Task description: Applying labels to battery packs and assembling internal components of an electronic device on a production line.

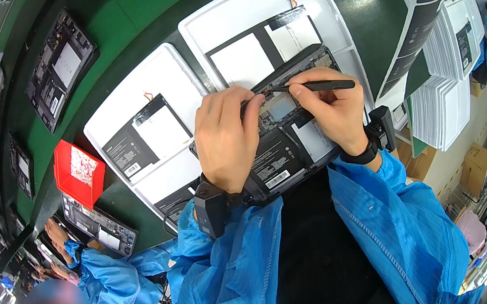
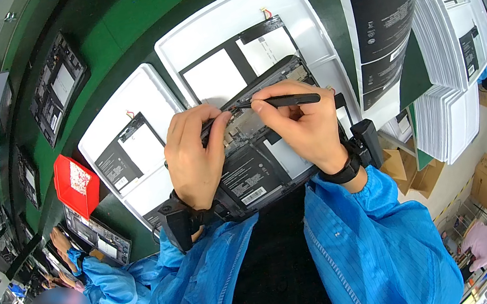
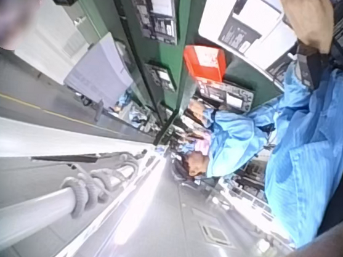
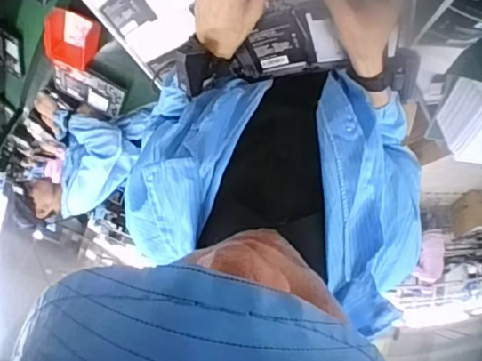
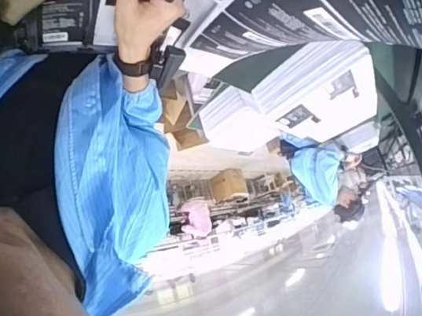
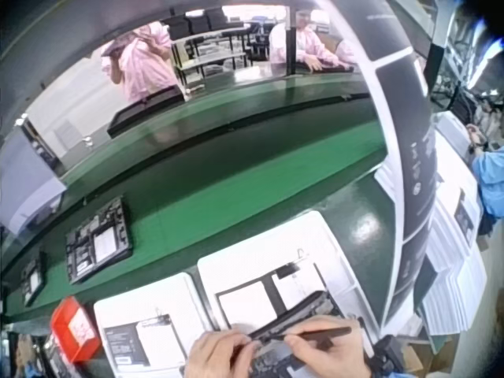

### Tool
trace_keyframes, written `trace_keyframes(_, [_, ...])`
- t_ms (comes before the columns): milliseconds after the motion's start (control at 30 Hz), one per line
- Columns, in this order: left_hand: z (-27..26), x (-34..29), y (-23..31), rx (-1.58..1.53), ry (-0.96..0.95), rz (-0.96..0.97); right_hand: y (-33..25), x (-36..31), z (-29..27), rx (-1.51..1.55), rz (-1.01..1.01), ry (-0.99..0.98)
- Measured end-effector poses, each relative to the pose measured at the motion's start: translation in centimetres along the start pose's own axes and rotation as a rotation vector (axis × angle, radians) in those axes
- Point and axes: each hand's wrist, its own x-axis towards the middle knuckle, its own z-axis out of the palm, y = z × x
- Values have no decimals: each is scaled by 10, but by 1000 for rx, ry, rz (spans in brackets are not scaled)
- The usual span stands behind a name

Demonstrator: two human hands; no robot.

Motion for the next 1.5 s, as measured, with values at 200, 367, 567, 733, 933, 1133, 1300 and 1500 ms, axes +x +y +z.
trace_keyframes(200, [1, 1, -6, 62, -3, 148, 1, 2, 0, -18, 19, -10])
trace_keyframes(367, [-2, -3, -8, 184, -61, 274, 1, 5, -1, -25, 22, -15])
trace_keyframes(567, [-2, -3, -16, 246, -112, 341, 6, 8, 0, -1, 9, -17])
trace_keyframes(733, [-2, -1, -17, 263, -143, 372, 7, 9, -1, 14, 22, -6])
trace_keyframes(933, [-3, 2, -14, 301, -163, 378, 8, 11, -2, -28, 25, -17])
trace_keyframes(1133, [-8, 11, 0, 412, -252, 399, 14, 13, -4, 111, 56, 25])
trace_keyframes(1300, [-5, 13, -1, 414, -257, 369, 12, 17, -1, -53, -43, -37])
trace_keyframes(1500, [-1, 3, -15, 283, -134, 337, 4, 20, -6, -71, -47, -132])
